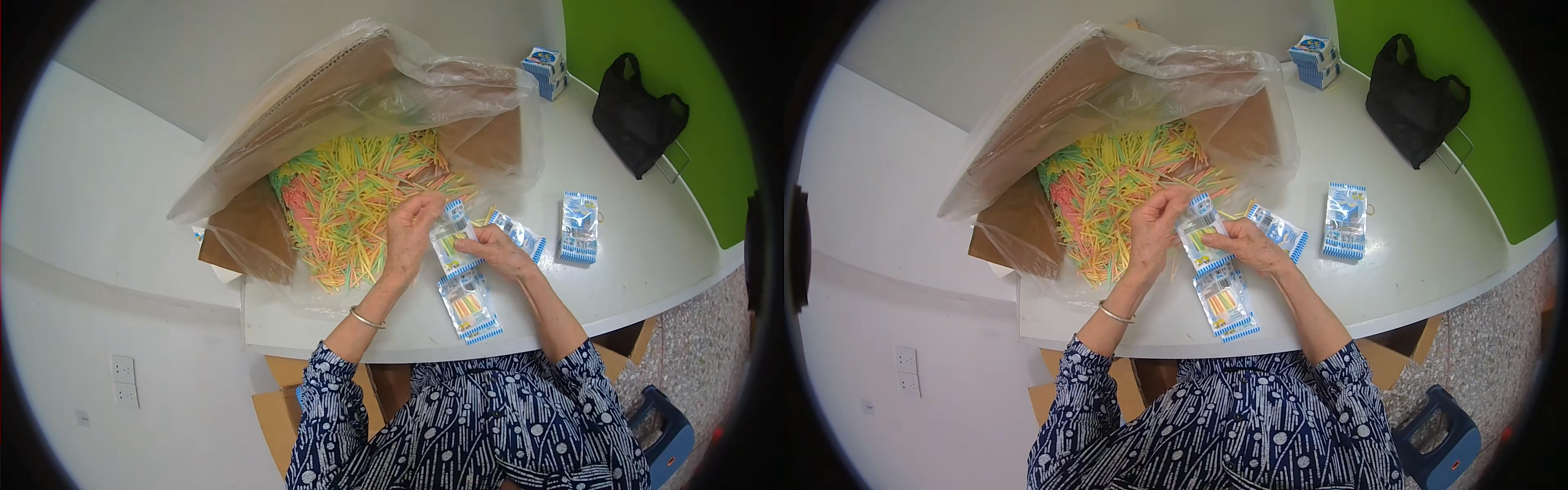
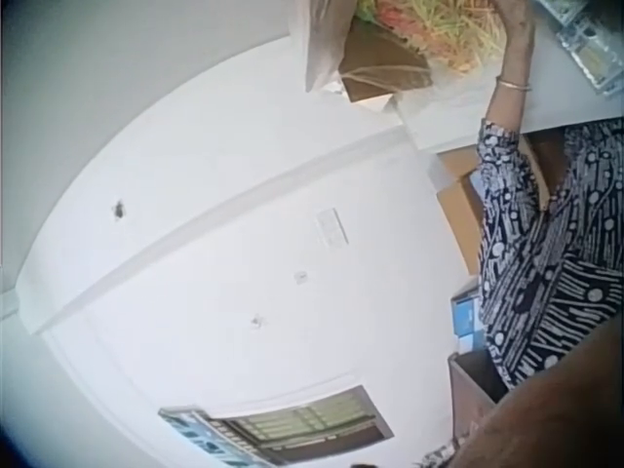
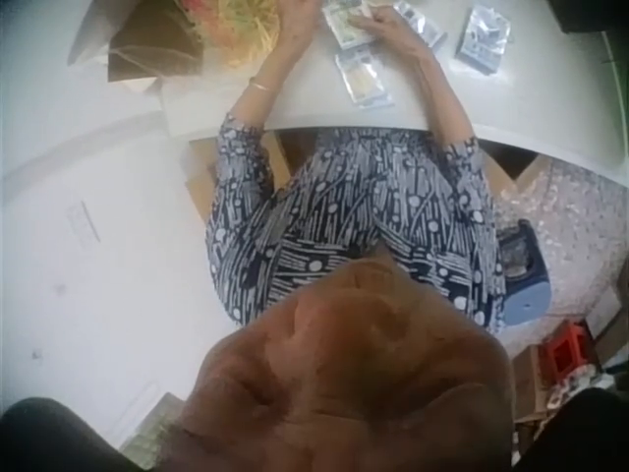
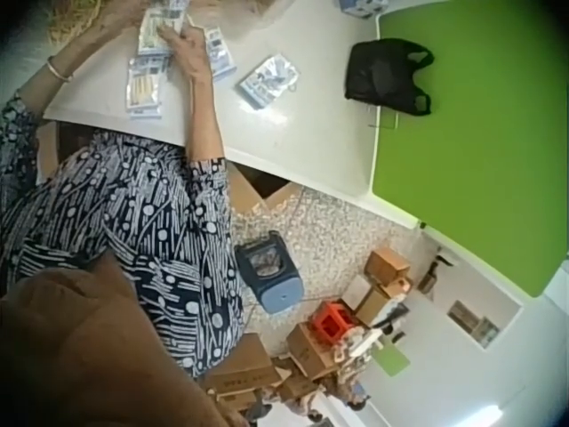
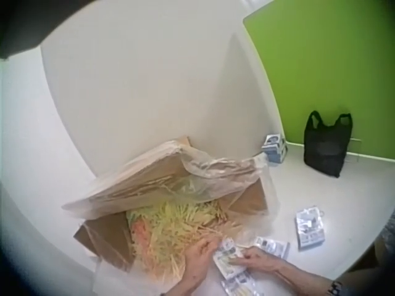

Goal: Placing small items into blue boxes at a desk.

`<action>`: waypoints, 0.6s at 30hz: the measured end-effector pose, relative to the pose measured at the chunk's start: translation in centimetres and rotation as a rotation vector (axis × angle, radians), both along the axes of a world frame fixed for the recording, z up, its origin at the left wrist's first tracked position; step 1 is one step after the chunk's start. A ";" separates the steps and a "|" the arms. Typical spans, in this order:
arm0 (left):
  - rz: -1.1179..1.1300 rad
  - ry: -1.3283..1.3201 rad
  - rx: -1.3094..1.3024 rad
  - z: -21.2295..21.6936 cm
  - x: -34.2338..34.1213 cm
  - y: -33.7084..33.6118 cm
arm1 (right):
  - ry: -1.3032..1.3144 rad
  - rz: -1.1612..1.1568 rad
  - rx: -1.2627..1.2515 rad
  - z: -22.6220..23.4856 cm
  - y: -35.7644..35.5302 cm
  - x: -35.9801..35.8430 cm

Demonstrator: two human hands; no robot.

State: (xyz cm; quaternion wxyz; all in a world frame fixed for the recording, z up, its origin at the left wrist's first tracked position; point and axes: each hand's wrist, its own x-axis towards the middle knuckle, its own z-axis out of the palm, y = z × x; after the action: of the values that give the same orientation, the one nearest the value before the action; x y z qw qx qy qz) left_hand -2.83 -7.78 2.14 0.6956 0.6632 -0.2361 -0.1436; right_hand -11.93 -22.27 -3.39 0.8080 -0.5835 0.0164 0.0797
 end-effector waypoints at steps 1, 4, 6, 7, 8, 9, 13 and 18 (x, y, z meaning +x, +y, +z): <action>-0.036 -0.130 0.095 -0.4 0.6 0.3 | -0.017 0.018 -0.010 -0.3 -0.1 0.0; -0.175 -0.152 0.201 0.1 1.1 1.1 | -0.019 0.038 -0.027 -0.6 -0.2 0.0; -0.278 -0.043 0.209 1.2 1.2 1.6 | -0.004 0.039 -0.034 -0.7 -0.5 -0.1; -0.194 -0.070 0.169 1.7 1.5 1.8 | -0.008 -0.041 -0.045 -0.8 -0.8 -0.2; -0.111 -0.098 0.130 1.9 1.7 2.2 | -0.012 -0.121 -0.057 -0.9 -1.2 -0.3; -0.103 -0.100 0.134 1.5 2.2 3.6 | -0.015 -0.113 -0.053 -1.2 -1.3 -0.1; -0.094 -0.684 0.813 -2.3 2.0 7.6 | -0.023 -0.241 0.148 -1.1 -1.5 0.2; -0.022 -1.096 0.994 -5.0 1.1 7.9 | 0.016 -0.194 0.136 -0.9 -1.2 0.2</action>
State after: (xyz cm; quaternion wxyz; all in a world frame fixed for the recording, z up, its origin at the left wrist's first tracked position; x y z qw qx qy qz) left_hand -1.73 0.10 -2.87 0.0941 0.8741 -0.4634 0.1110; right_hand -11.78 -23.42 -4.26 0.8496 -0.5223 0.0738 0.0068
